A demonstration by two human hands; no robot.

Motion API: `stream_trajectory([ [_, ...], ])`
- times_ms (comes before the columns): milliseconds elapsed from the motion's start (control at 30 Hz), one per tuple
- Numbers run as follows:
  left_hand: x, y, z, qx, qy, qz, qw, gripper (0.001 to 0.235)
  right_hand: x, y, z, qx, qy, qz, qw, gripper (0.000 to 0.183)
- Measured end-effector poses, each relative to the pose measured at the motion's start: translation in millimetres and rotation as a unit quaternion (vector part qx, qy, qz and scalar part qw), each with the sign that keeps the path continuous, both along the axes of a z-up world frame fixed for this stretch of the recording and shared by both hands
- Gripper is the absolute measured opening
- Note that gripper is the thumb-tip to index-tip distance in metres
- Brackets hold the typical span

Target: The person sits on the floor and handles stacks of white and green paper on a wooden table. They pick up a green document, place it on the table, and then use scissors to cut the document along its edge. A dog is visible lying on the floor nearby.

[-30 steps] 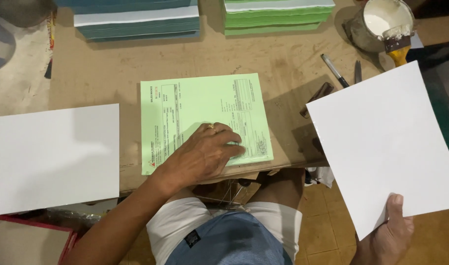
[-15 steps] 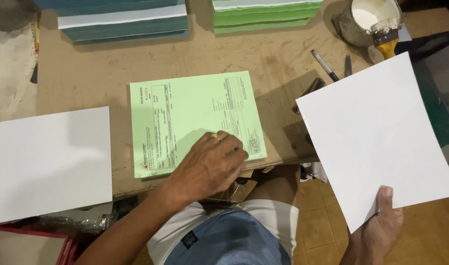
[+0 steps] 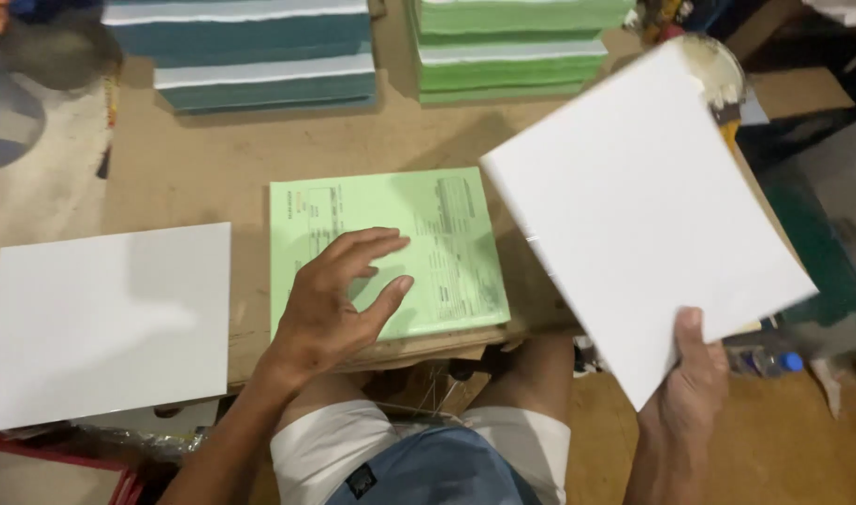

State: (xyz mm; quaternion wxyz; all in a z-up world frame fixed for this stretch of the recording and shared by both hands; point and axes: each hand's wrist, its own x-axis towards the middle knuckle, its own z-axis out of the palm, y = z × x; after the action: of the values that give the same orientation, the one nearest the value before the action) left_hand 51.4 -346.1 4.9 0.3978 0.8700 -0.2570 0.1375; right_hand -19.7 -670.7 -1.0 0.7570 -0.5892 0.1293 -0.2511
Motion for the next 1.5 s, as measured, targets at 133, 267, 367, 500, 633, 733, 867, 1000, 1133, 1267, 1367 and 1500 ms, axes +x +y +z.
stream_trajectory([
  [133, 5, 24, 5, -0.313, 0.251, 0.043, 0.915, 0.053, 24, 27, 11, 0.035, 0.037, 0.038, 0.998, 0.06],
  [267, 12, 73, -11, -0.531, 0.369, -0.063, 0.76, 0.091, 33, 65, 25, 0.018, 0.074, 0.072, 0.995, 0.043],
  [367, 3, 100, 3, -0.443, 0.322, -0.033, 0.836, 0.085, 38, 86, 20, -0.057, 0.096, 0.127, 0.986, 0.035],
  [500, -9, 138, 42, -0.435, 0.341, -0.009, 0.834, 0.068, 53, 138, 28, -0.165, 0.175, 0.147, 0.959, 0.03],
  [633, -19, 189, 55, -0.234, 0.278, 0.163, 0.917, 0.045, 78, 188, 18, -0.133, 0.131, 0.301, 0.935, 0.038],
  [733, -28, 235, 37, -0.278, 0.261, 0.192, 0.904, 0.041, 90, 222, 6, -0.159, 0.124, 0.364, 0.909, 0.025],
  [867, -44, 267, 16, -0.315, 0.259, 0.22, 0.886, 0.043, 98, 247, -1, -0.174, 0.082, 0.415, 0.889, 0.018],
  [1000, -57, 284, -7, -0.325, 0.247, 0.187, 0.893, 0.048, 108, 259, -9, -0.179, 0.084, 0.4, 0.895, 0.018],
  [1133, -41, 271, 2, -0.355, 0.177, 0.165, 0.903, 0.056, 153, 225, 27, -0.216, 0.046, 0.26, 0.94, 0.023],
  [1267, -58, 264, 19, -0.383, 0.18, 0.245, 0.872, 0.049, 185, 223, 127, -0.371, 0.084, 0.092, 0.92, 0.04],
  [1367, -71, 239, 50, -0.331, 0.286, 0.303, 0.846, 0.05, 278, 186, 157, -0.509, 0.026, 0.07, 0.858, 0.044],
  [1500, -88, 222, 13, -0.327, 0.332, 0.318, 0.826, 0.051, 359, 188, 158, -0.343, 0.05, 0.158, 0.925, 0.022],
])
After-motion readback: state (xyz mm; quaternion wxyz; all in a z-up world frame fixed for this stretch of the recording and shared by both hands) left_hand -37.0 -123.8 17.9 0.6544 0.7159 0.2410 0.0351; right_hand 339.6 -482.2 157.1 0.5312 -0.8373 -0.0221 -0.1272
